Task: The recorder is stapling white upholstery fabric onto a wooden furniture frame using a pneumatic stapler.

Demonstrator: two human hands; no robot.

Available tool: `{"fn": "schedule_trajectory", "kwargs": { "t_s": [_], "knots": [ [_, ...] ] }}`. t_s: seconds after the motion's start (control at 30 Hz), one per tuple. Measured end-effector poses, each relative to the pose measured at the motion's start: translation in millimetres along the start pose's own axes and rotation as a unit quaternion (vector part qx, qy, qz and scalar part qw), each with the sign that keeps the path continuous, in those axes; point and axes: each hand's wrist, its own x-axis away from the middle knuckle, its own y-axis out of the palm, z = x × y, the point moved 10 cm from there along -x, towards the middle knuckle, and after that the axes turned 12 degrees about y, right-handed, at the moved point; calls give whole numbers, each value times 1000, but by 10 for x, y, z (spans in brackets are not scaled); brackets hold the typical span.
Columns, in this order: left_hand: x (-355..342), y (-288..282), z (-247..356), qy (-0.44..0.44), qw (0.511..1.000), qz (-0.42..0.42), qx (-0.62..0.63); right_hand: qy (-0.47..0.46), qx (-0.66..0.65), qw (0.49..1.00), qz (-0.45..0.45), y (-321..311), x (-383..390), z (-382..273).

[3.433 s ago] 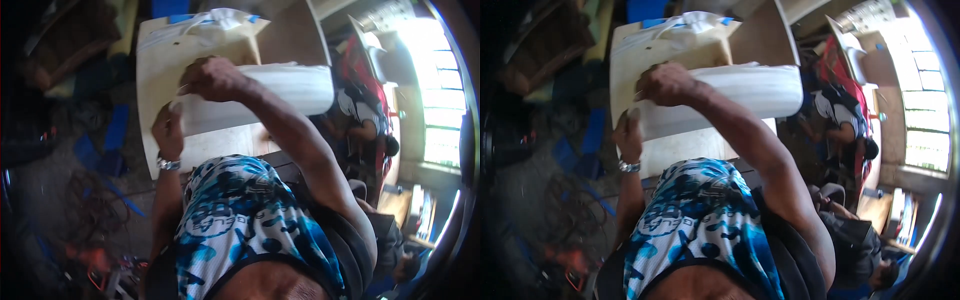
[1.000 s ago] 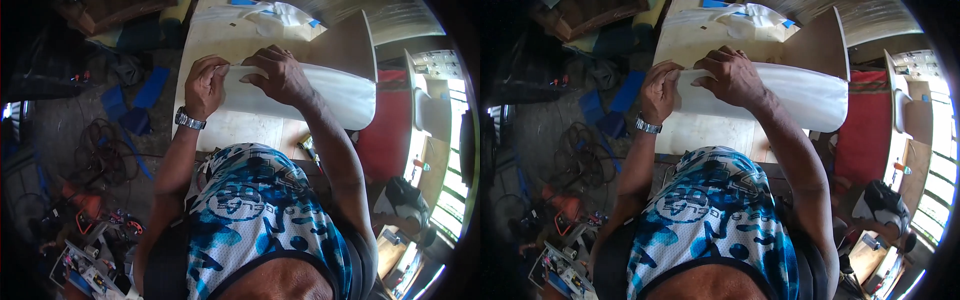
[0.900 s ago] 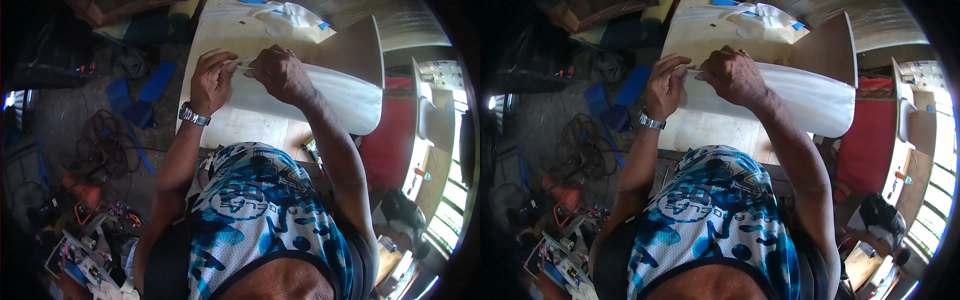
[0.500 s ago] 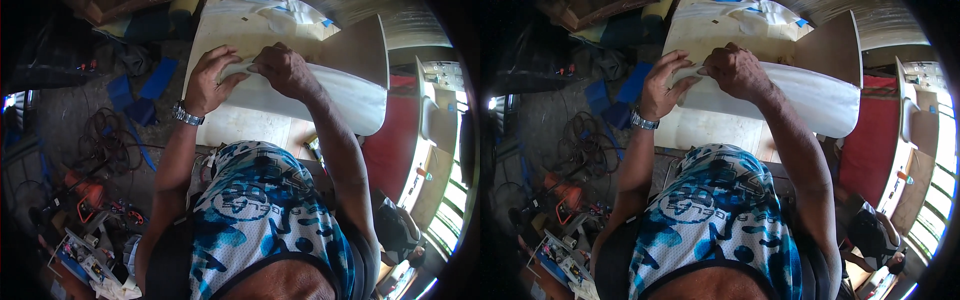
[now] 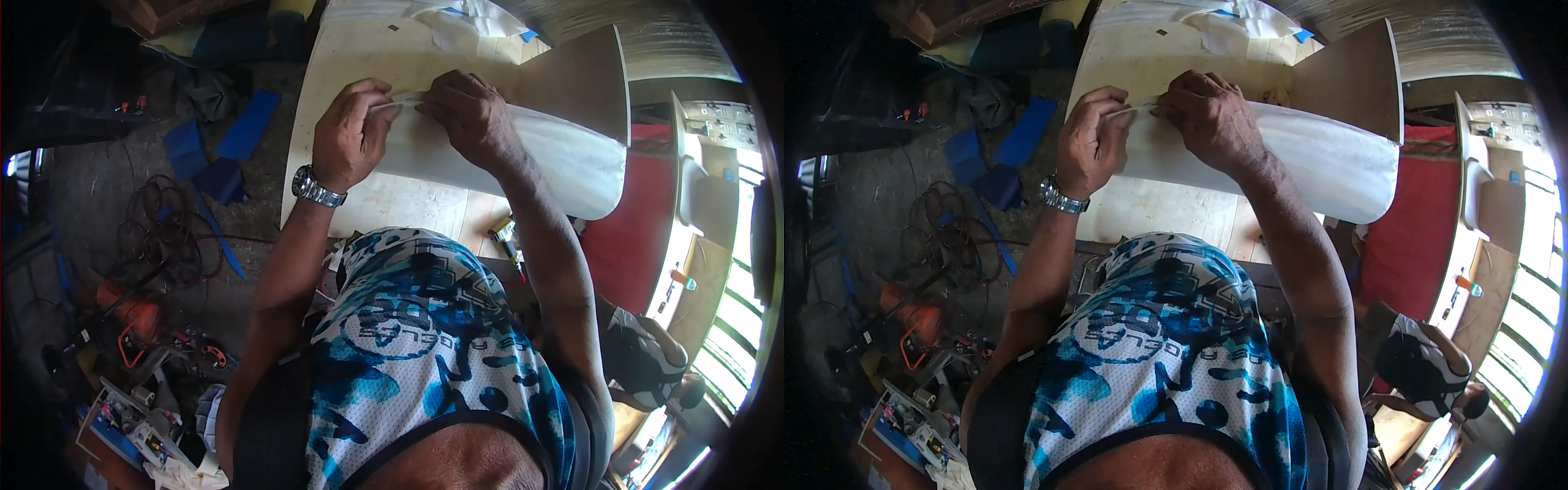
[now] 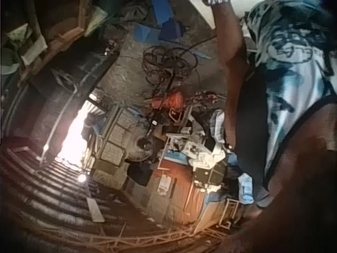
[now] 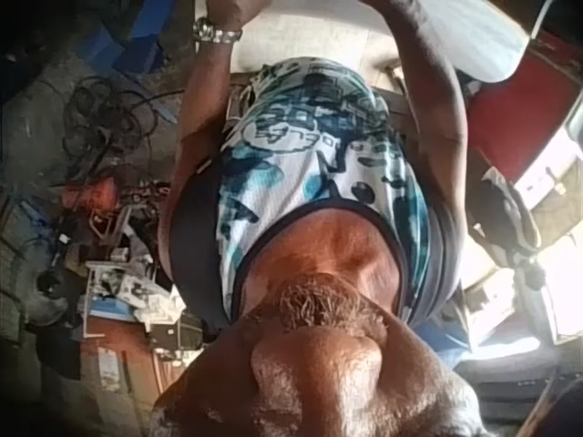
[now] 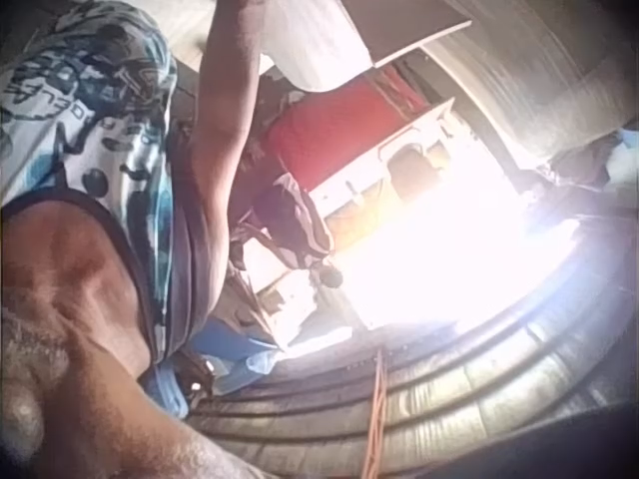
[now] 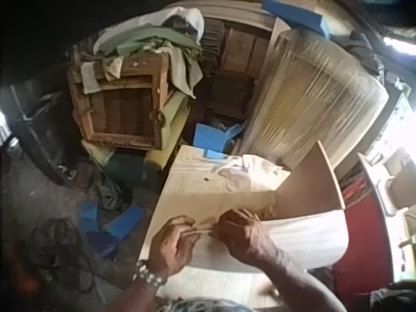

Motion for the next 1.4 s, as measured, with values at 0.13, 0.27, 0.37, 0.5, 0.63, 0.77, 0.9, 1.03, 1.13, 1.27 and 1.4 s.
{"fn": "schedule_trajectory", "kwargs": {
  "t_s": [0.13,0.27,0.37,0.5,0.63,0.77,0.9,1.03,1.13,1.27,1.4],
  "knots": [
    [-30,-43,22,8,1000,25,-12,-6,-28,1000,-4,22,13,11],
    [-6,75,16,1,999,-33,18,3,-17,1000,-12,43,13,29],
    [65,101,-1,-35,999,-10,36,3,-16,1000,-6,2,34,13],
    [87,84,48,-15,999,28,-16,-8,-18,1000,-2,-37,49,2],
    [37,95,53,-9,999,25,-21,10,-3,1000,25,-11,42,40],
    [36,91,62,-20,998,38,-50,33,5,999,16,37,5,38],
    [46,77,149,-20,995,66,-72,46,8,999,24,24,49,1],
    [23,163,169,-16,995,50,-83,44,21,998,40,0,78,39],
    [-22,288,72,-35,995,19,-88,68,69,995,39,160,143,235],
    [180,299,-244,-129,991,-24,-24,-7,12,992,126,-173,959,-199],
    [15,179,-286,-149,983,-58,-91,241,-28,962,-127,390,2500,751]
  ]
}}
